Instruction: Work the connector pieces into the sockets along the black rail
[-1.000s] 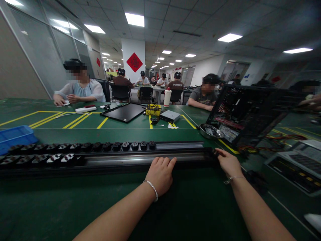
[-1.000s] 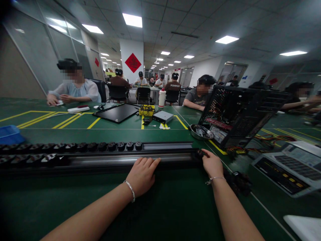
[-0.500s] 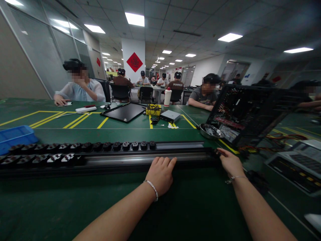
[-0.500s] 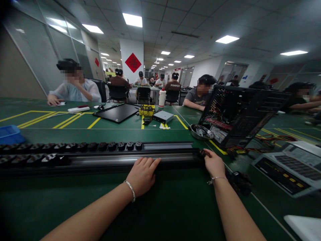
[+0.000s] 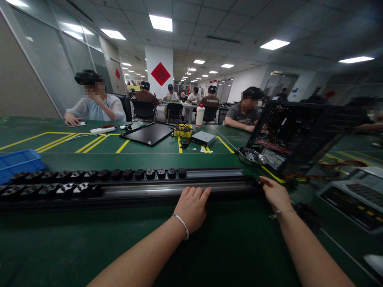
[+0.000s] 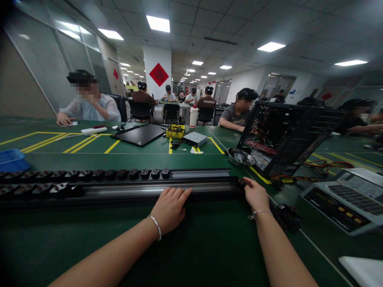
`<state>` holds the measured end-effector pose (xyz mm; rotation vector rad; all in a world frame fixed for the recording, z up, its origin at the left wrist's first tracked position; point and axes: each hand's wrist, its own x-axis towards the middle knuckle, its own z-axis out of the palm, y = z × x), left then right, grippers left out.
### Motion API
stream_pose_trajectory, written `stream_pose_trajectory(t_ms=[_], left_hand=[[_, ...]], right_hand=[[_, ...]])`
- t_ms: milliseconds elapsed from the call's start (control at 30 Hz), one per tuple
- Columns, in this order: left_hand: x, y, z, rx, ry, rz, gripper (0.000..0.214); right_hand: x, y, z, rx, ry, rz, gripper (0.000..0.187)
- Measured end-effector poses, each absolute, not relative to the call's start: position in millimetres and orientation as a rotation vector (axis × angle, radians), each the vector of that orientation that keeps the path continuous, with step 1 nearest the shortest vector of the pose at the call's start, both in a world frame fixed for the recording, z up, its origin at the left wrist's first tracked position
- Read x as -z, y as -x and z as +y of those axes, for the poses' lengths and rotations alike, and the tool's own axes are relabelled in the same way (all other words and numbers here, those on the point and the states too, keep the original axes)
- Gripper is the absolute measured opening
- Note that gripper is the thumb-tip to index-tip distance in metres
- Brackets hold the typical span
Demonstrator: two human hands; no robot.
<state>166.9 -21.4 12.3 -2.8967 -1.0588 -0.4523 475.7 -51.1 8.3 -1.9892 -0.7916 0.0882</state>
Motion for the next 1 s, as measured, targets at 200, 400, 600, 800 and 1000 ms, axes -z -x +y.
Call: stream_pose_trajectory(t_ms=[200, 400, 600, 800, 1000], left_hand=[[-11.9, -166.9, -21.4, 0.488, 2.894, -1.048, 0.054], [-11.2, -166.3, -20.6, 0.518, 2.896, -1.030, 0.053], [-11.1, -166.3, -20.2, 0.498, 2.891, -1.029, 0.053], [-10.6, -166.6, -20.3, 0.482, 2.892, -1.029, 0.053], [-9.0, -165.8, -20.2, 0.513, 2.891, -1.023, 0.054]], right_hand=[[-8.9, -475.2, -51.4, -0.143, 2.002, -0.769, 0.042], [-7.7, -477.1, -51.4, -0.150, 2.001, -0.769, 0.041], [-5.0, -481.1, -51.3, -0.123, 2.005, -0.767, 0.041], [-4.4, -480.0, -50.6, -0.104, 1.975, -0.781, 0.042], [-2.8, -481.3, -50.9, -0.133, 1.959, -0.779, 0.042]])
